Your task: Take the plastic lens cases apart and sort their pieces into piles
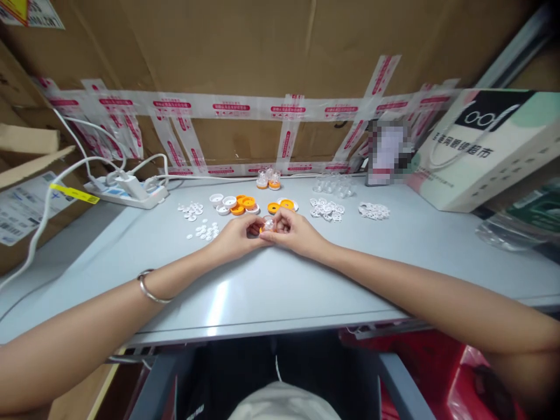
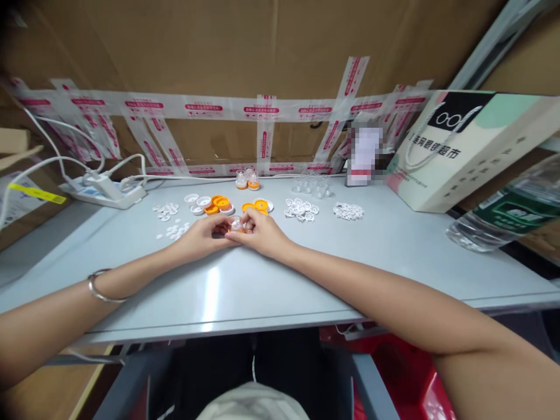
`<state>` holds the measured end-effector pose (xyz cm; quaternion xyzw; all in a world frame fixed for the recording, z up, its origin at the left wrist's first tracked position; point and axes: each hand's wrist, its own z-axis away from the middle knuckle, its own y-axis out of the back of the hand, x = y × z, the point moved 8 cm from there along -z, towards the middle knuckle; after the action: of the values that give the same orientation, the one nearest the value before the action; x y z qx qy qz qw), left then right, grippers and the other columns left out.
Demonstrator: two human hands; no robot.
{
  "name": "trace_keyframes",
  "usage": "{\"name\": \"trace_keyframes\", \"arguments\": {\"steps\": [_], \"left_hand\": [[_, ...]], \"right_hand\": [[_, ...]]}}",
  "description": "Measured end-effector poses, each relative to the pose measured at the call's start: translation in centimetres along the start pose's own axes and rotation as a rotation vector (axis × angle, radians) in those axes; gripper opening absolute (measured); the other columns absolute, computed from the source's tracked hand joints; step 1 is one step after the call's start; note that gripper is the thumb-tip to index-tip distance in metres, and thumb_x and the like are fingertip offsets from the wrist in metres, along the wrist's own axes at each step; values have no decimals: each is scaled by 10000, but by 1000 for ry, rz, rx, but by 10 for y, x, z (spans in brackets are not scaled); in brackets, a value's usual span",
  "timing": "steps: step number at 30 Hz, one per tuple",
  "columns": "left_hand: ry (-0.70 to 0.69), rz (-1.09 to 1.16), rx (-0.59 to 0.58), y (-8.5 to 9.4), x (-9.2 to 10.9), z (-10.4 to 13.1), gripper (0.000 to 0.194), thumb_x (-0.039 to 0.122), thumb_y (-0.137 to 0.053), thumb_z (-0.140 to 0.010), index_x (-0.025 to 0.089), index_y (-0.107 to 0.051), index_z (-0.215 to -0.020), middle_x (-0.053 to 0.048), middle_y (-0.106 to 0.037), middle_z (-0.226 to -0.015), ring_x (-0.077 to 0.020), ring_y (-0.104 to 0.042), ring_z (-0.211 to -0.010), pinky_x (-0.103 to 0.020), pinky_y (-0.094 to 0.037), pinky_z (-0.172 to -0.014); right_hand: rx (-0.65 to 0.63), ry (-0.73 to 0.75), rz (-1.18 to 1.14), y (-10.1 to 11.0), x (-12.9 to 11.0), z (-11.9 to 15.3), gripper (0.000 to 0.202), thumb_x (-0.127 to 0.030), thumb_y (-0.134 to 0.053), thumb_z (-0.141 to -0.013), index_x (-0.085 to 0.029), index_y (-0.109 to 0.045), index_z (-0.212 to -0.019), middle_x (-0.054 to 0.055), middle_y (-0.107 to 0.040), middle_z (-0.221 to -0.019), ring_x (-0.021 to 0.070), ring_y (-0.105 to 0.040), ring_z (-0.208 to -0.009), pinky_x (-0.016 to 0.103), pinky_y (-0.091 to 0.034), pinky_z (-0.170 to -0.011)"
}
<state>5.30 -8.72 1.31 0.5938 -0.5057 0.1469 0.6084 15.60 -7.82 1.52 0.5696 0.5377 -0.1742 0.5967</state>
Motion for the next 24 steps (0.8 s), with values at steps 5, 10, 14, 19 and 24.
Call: {"name": "trace_keyframes", "arguments": {"steps": [5, 10, 14, 19, 24], "left_hand": [[-31, 14, -39, -2, 6, 2, 266, 349, -619, -693, 108, -582, -798, -23, -591, -761, -126, -539, -686, -222, -433, -628], [-76, -21, -105, -6, 11, 4, 192, 297, -592, -710, 106, -594, -721, 26, -500, -624, -82, -449, -588, -184, -361, -544], [-70, -53, -86, -3, 13, 5, 185, 282, -611, -694, 114, -609, -770, 44, -464, -603, -71, -414, -564, -174, -333, -524], [-56, -112, -70, -1, 17, 6, 199, 312, -619, -698, 122, -604, -756, 30, -496, -651, -85, -439, -617, -178, -358, -572], [-41, -121, -80, 0, 15, 5, 211, 324, -620, -700, 129, -605, -780, 25, -510, -668, -94, -457, -633, -188, -380, -599]], "right_hand": [[47, 47, 56, 0, -7, 3, 319, -426, -622, -665, -175, -438, -730, -68, -395, -571, 68, -353, -507, 197, -281, -480], [46, 123, 89, 0, -22, 7, 231, -353, -589, -708, -148, -503, -774, -62, -385, -570, 63, -348, -511, 192, -288, -482], [181, 211, 113, 20, -40, 7, 228, -316, -565, -738, -155, -551, -899, -58, -391, -574, 68, -357, -517, 196, -310, -500], [547, 240, 175, 107, -34, 0, 223, -359, -634, -676, -171, -605, -791, 28, -542, -840, 104, -483, -653, 254, -414, -630], [814, 46, 195, 228, 32, 7, 286, -360, -642, -647, -195, -576, -872, 40, -589, -785, 161, -542, -668, 325, -452, -634]]}}
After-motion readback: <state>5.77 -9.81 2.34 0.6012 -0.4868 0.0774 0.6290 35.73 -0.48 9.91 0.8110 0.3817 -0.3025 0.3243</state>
